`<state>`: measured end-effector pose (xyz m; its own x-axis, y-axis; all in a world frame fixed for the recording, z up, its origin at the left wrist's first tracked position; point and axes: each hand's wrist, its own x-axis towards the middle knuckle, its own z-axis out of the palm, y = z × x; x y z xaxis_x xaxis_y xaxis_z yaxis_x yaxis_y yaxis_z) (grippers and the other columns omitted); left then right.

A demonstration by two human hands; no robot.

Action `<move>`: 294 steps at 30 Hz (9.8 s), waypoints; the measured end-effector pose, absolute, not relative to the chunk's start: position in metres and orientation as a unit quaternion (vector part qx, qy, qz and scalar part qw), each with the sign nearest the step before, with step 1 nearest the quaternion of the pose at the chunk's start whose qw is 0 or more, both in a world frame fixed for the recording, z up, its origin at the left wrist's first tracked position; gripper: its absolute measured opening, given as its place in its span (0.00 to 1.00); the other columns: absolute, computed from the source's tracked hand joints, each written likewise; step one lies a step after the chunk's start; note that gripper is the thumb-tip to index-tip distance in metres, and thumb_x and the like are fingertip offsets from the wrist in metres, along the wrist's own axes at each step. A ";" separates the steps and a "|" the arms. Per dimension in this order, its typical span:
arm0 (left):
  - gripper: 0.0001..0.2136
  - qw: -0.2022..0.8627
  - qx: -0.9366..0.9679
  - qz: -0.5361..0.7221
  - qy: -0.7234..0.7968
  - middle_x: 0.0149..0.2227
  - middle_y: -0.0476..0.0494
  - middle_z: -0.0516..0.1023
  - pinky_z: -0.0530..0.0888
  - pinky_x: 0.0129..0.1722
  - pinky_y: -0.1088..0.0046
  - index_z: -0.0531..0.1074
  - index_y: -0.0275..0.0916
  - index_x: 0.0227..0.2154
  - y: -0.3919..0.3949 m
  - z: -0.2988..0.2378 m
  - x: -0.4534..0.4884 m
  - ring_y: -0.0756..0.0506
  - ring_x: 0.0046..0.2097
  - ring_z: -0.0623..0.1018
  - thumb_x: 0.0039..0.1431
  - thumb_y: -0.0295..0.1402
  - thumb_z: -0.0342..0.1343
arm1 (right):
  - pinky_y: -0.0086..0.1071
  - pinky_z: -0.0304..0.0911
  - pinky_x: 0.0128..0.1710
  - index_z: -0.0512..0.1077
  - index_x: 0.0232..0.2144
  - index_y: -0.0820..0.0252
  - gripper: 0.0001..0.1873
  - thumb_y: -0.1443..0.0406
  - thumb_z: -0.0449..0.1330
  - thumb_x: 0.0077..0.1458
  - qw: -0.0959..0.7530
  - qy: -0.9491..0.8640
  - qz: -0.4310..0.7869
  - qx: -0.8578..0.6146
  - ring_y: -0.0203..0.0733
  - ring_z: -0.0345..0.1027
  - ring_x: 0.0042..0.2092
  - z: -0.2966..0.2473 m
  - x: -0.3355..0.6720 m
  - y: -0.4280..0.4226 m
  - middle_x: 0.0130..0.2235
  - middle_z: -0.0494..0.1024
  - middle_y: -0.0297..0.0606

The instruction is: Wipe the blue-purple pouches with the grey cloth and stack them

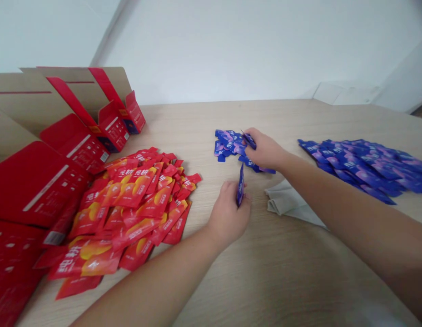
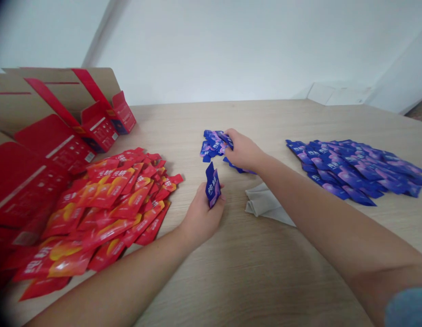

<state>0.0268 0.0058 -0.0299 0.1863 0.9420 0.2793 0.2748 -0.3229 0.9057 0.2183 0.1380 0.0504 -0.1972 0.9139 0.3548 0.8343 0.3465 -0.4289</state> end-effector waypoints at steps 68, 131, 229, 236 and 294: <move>0.62 0.257 0.894 0.141 0.338 0.81 0.22 0.43 0.65 0.74 0.45 0.31 0.38 0.80 0.020 -0.004 -0.003 0.27 0.79 0.56 0.55 0.42 0.71 | 0.54 0.75 0.56 0.73 0.63 0.56 0.21 0.60 0.57 0.71 0.164 -0.883 0.078 -0.432 0.60 0.78 0.56 -0.009 0.267 0.043 0.56 0.82 0.50; 0.60 0.247 0.901 0.179 0.307 0.81 0.26 0.43 0.62 0.76 0.46 0.34 0.40 0.80 0.022 -0.014 -0.003 0.30 0.80 0.56 0.54 0.41 0.69 | 0.43 0.76 0.53 0.77 0.53 0.50 0.14 0.62 0.64 0.67 0.221 -0.861 0.265 -0.373 0.49 0.81 0.51 0.009 0.253 0.022 0.51 0.85 0.37; 0.58 0.262 0.902 0.159 0.304 0.81 0.23 0.39 0.62 0.75 0.41 0.30 0.39 0.80 0.023 -0.014 -0.006 0.25 0.80 0.51 0.56 0.37 0.65 | 0.51 0.73 0.57 0.79 0.54 0.52 0.14 0.61 0.59 0.71 0.160 -0.921 0.058 -0.349 0.55 0.79 0.54 0.005 0.263 0.050 0.52 0.84 0.44; 0.60 0.275 0.902 0.181 0.279 0.82 0.28 0.41 0.62 0.74 0.38 0.29 0.45 0.80 0.025 -0.015 -0.007 0.26 0.80 0.49 0.54 0.33 0.66 | 0.37 0.76 0.50 0.79 0.49 0.45 0.11 0.62 0.66 0.65 0.147 -0.896 0.292 -0.300 0.47 0.81 0.49 0.027 0.250 0.018 0.48 0.86 0.29; 0.56 0.282 0.892 0.151 0.319 0.80 0.16 0.42 0.59 0.77 0.47 0.37 0.26 0.78 0.025 -0.017 -0.002 0.27 0.80 0.51 0.55 0.40 0.65 | 0.52 0.71 0.61 0.81 0.50 0.49 0.12 0.63 0.60 0.71 0.208 -0.896 0.178 -0.349 0.55 0.75 0.60 -0.004 0.250 0.029 0.56 0.82 0.42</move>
